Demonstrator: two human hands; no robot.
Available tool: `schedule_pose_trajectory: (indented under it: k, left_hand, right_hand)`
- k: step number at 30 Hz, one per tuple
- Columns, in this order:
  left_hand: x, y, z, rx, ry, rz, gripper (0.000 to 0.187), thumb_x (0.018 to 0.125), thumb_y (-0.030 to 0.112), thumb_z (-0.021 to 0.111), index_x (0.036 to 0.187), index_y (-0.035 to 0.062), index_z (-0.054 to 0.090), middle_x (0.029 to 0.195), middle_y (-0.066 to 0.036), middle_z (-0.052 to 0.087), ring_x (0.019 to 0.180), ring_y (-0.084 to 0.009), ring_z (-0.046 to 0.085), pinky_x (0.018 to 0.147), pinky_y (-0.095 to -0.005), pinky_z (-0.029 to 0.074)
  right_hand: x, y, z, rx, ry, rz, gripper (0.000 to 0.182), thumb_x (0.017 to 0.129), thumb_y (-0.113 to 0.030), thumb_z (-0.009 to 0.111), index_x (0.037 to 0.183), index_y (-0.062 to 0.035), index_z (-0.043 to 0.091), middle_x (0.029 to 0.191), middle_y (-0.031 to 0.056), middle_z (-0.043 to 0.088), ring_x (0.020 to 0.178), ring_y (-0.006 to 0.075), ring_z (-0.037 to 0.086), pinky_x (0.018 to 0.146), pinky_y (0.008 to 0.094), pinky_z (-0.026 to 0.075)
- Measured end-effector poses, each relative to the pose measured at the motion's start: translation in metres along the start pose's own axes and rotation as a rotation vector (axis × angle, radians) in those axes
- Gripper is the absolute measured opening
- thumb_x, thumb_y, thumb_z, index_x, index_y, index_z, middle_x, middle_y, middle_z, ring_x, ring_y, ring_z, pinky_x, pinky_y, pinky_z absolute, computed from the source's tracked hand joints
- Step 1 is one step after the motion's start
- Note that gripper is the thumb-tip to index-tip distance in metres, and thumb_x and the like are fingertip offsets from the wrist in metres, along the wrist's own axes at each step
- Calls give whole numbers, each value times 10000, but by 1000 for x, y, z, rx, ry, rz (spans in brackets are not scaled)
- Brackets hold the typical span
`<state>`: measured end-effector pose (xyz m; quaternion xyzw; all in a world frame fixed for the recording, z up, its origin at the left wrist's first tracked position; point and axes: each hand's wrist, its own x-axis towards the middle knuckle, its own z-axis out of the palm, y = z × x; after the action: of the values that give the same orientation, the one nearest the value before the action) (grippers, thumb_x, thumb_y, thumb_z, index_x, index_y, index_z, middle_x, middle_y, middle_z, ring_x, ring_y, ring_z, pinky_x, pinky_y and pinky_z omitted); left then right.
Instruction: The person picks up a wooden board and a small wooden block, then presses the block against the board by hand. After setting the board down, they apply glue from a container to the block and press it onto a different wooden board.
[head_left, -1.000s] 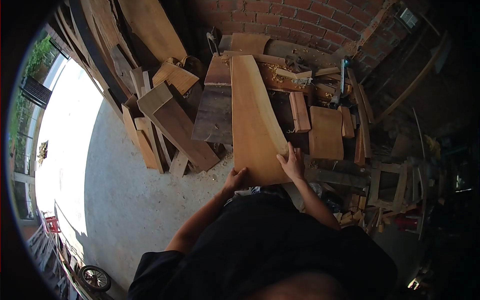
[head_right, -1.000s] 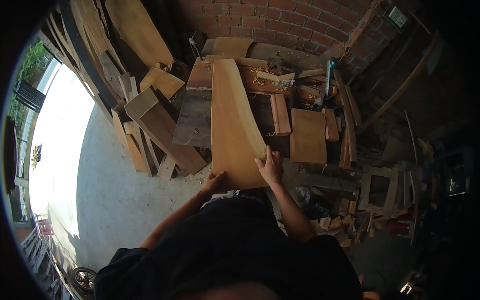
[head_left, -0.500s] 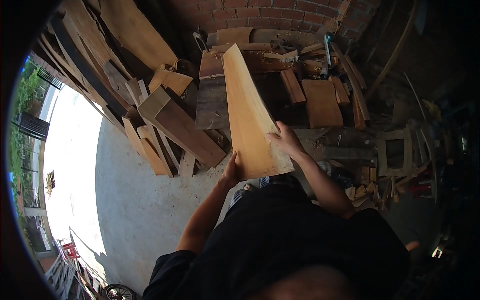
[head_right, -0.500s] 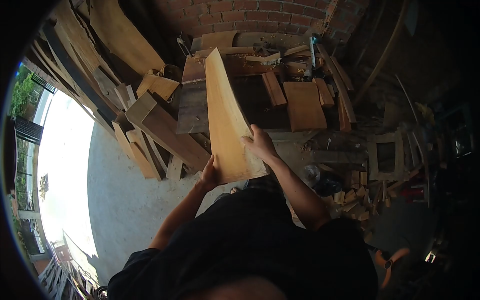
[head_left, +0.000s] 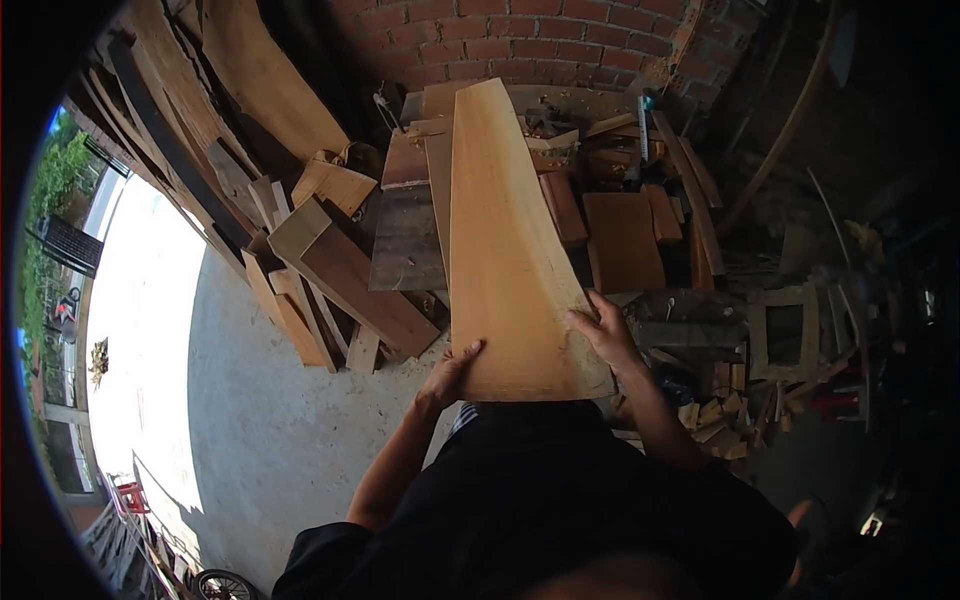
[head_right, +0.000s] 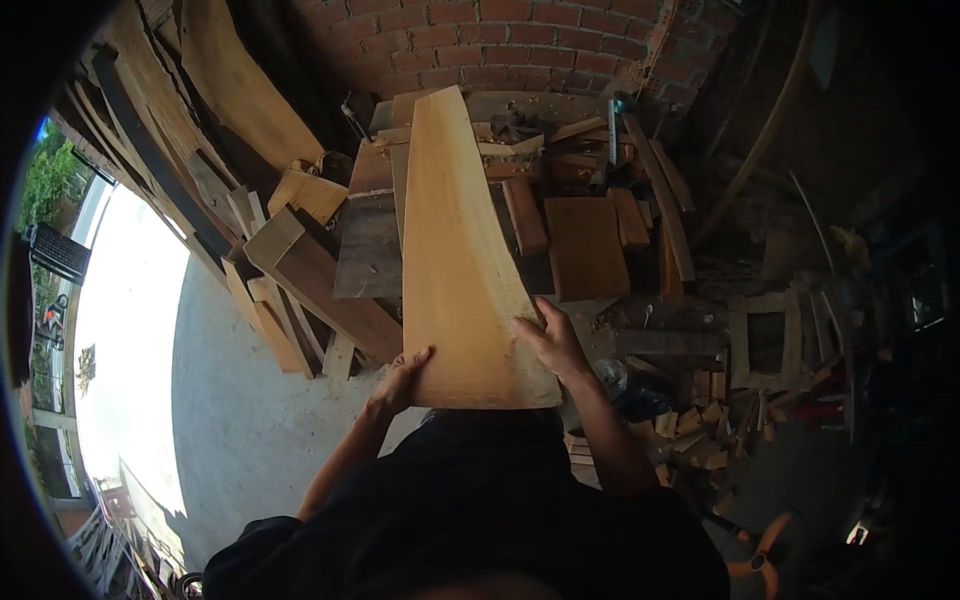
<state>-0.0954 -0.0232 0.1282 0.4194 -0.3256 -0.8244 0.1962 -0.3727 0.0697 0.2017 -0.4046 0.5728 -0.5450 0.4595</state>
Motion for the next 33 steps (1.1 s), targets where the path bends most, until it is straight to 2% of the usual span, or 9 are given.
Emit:
schedule_pose_trajectory:
  k: [6,10,13,16,19,21,25,29,33]
  left_hand:
    - [6,41,84,133,-147,178,409,882,229,775,1199,6,645,1065,-81,724,934,-159,702,868,-313,557]
    - [8,44,136,195,-226,234,382,876,188,786,1189,2,671,1072,-60,728,944,-116,679,886,-278,532]
    - [10,39,161,263,-300,430,343,898,153,763,1175,-28,670,1035,-14,729,964,-56,635,902,-234,495]
    - [5,34,173,533,-285,411,332,903,151,756,1178,-17,674,1012,-9,732,954,-56,635,881,-238,502]
    - [0,18,189,690,-265,489,338,887,140,761,1189,10,681,978,-47,751,933,-74,664,841,-278,531]
    - [7,-9,192,790,-252,547,361,867,158,767,1190,19,683,990,-107,753,924,-152,717,828,-326,555]
    - [49,-82,182,962,-67,522,332,877,219,743,1161,51,705,1037,-117,746,960,-257,725,856,-364,561]
    - [68,-95,194,898,-16,443,437,857,290,768,1234,93,666,1130,-100,727,1043,-251,703,913,-369,550]
    - [63,-97,230,680,68,518,654,848,286,788,1413,107,511,1241,-129,670,1102,-255,681,937,-372,544]
  right_hand:
    - [-22,8,-82,64,186,13,333,969,-190,638,1220,26,602,1121,51,663,1050,121,597,939,290,451]
    - [-16,-18,-135,-73,275,-78,481,1013,-399,557,1295,-11,587,1175,38,631,1081,111,561,952,271,413]
    - [15,-59,-175,4,323,-146,722,1016,-557,454,1538,-81,303,1405,189,518,1281,286,521,1051,405,411]
    - [45,-114,-222,202,376,-313,750,1027,-597,378,1576,-112,219,1517,187,381,1385,288,386,1154,425,279]
    - [52,-171,-258,313,573,-457,772,1006,-627,402,1563,-114,250,1497,160,412,1391,282,373,1153,447,269]
    - [47,-178,-301,323,706,-439,792,983,-594,506,1524,-48,313,1498,159,409,1377,279,397,1142,456,294]
    - [19,-120,-357,359,543,-358,709,975,-477,602,1486,-38,381,1447,137,488,1347,235,450,1117,450,355]
    - [-11,-54,-301,279,409,-254,607,964,-322,672,1426,-10,433,1378,122,524,1272,217,510,1086,417,391]
    - [-52,9,-218,78,186,-107,278,894,-93,758,1145,-51,646,1068,-5,654,1000,103,596,924,274,458]
